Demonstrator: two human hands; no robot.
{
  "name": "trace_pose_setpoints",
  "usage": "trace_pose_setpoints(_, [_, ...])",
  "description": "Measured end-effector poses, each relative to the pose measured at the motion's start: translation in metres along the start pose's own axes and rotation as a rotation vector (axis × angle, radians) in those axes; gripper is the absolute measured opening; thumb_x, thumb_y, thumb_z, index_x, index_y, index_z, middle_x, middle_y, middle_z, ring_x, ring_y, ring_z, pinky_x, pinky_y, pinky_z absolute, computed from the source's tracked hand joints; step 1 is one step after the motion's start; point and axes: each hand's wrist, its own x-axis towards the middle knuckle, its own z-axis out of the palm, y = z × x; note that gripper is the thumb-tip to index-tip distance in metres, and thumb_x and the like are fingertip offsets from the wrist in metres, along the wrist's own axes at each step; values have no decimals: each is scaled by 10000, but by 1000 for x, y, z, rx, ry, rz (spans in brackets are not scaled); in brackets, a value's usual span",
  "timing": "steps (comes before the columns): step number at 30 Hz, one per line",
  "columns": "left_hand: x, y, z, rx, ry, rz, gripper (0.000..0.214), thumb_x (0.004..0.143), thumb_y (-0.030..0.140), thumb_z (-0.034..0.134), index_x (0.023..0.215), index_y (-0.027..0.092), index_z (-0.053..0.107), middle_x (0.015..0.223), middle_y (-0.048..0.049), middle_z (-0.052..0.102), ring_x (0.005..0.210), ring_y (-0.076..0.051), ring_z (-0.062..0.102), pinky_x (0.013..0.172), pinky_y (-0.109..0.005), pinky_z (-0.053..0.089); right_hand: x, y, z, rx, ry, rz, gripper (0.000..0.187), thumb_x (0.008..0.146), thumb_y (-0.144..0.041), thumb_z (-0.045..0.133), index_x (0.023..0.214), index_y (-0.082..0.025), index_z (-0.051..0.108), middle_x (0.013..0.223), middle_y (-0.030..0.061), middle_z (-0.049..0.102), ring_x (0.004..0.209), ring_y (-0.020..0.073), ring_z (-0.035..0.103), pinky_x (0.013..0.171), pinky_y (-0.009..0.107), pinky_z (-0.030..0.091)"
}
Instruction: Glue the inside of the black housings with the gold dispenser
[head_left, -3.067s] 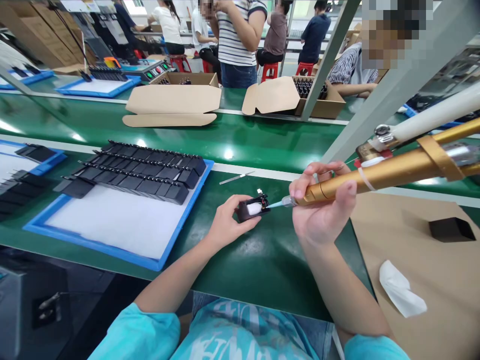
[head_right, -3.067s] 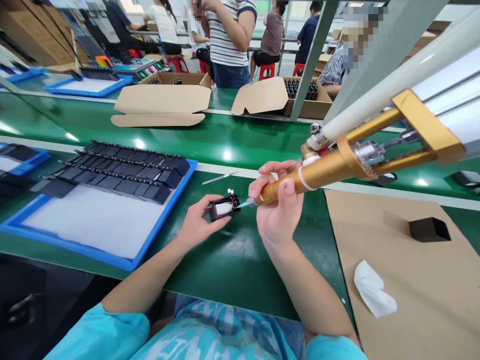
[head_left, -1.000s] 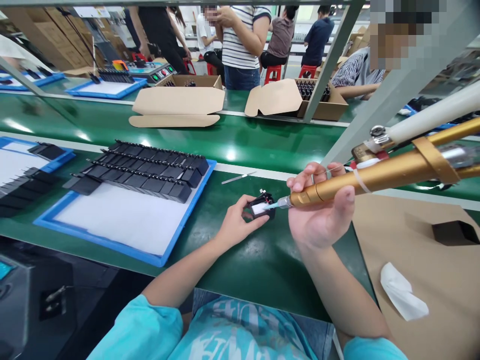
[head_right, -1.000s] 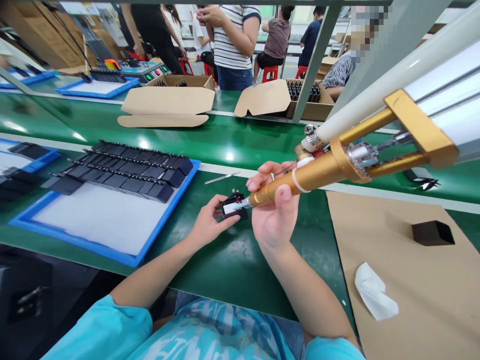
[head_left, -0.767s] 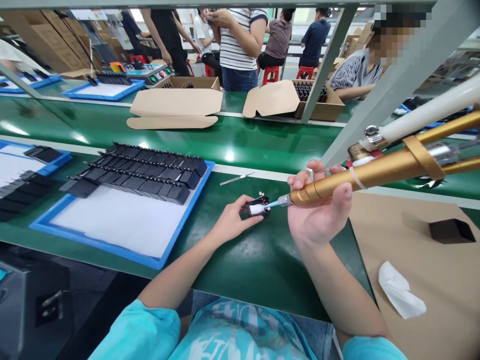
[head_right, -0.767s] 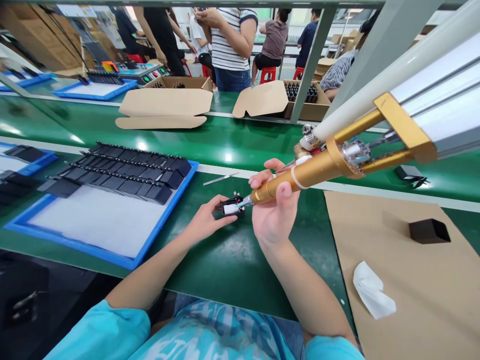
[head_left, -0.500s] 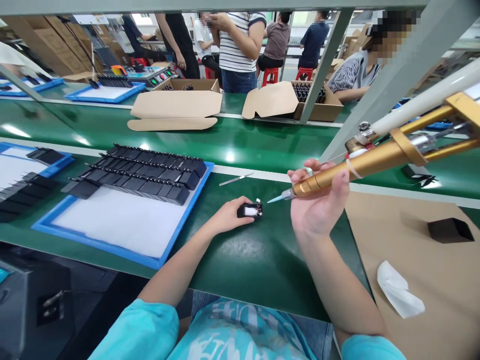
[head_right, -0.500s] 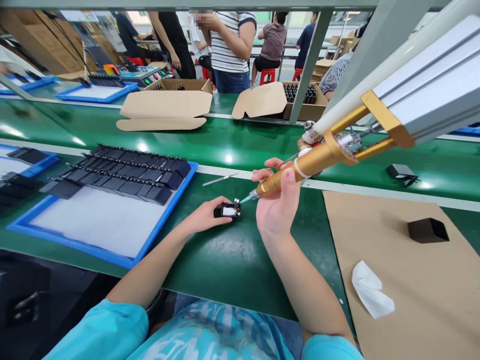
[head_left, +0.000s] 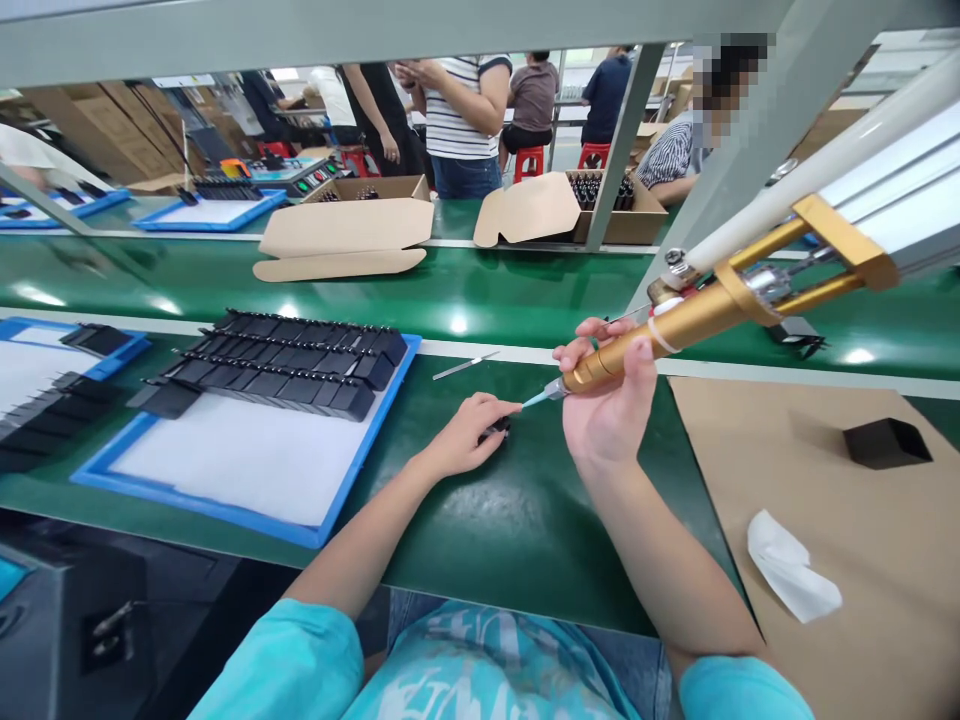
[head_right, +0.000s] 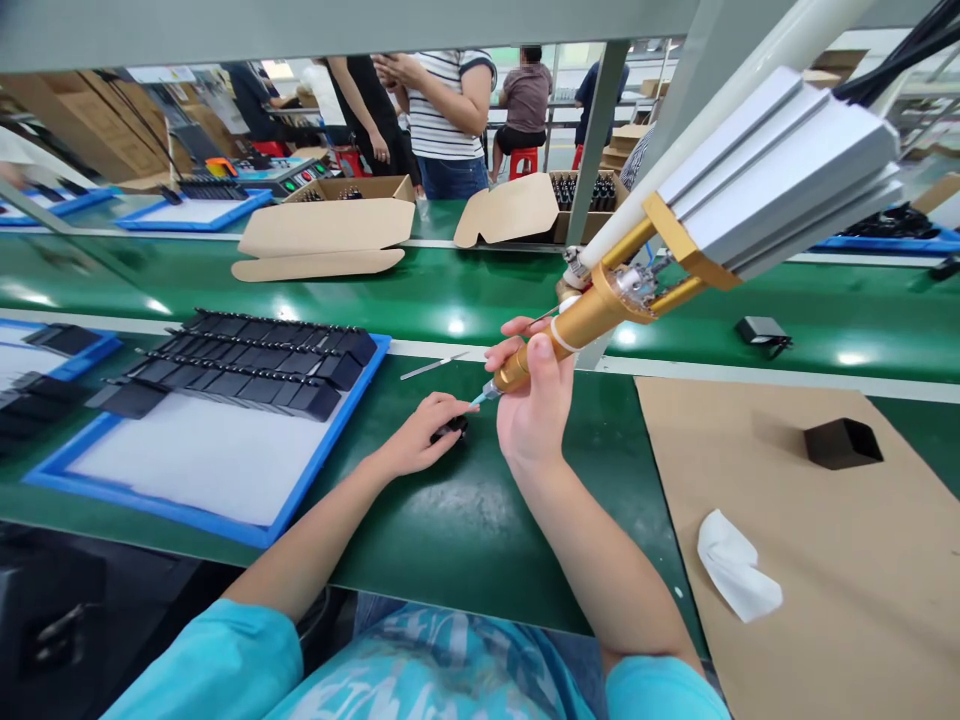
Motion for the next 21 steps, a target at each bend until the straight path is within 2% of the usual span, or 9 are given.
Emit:
trace_pose_setpoints(3, [-6, 2, -9, 71, -81, 22, 477, 972, 252, 429, 1447, 213, 417, 1316, -86, 602, 1140, -250, 465, 1013, -447, 410, 0, 0, 0, 11, 5, 7, 281, 791, -490, 634, 873, -237, 546, 854, -51, 587, 548, 52, 558, 673, 268, 501])
trace_pose_setpoints(5, [-8, 2, -11, 106, -102, -1, 465, 1004, 268, 375, 1467, 225, 395, 1317, -73, 612, 1125, -242, 475, 1002, -440, 410, 1, 0, 0, 12, 8, 14, 281, 789, -489, 637, 874, -238, 544, 852, -52, 588, 544, 51, 554, 661, 265, 496])
trace_pose_setpoints(10, [-6, -2, -5, 124, -89, -12, 425, 1001, 298, 429, 1423, 258, 460, 1221, -51, 675, 1075, -210, 562, 946, -391, 441, 2, -1, 0, 19, 1, 18, 282, 787, -481, 641, 879, -235, 538, 843, -53, 587, 539, 48, 548, 638, 262, 484])
trace_pose_setpoints(14, [-3, -2, -1, 79, -55, 0, 335, 983, 298, 475, 1297, 245, 579, 1160, -44, 698, 1043, -194, 592, 935, -360, 451, 2, -1, 0, 12, -4, 26, 275, 788, -481, 636, 882, -243, 535, 847, -54, 586, 538, 48, 541, 636, 265, 485])
trace_pose_setpoints(17, [0, -1, 2, 133, -57, 51, 316, 992, 266, 429, 1250, 234, 607, 1144, -47, 693, 1011, -188, 593, 916, -349, 451, 2, 1, 0, 10, 2, 16, 261, 789, -476, 633, 871, -249, 532, 844, -57, 587, 534, 46, 539, 636, 264, 486])
trace_pose_setpoints(21, [2, -3, 3, 290, -133, 103, 350, 1010, 278, 362, 1266, 229, 594, 1123, -57, 680, 950, -193, 592, 852, -340, 449, 2, 1, 1, 8, 11, 9, 254, 788, -473, 632, 858, -252, 528, 830, -59, 590, 523, 45, 532, 611, 257, 477])
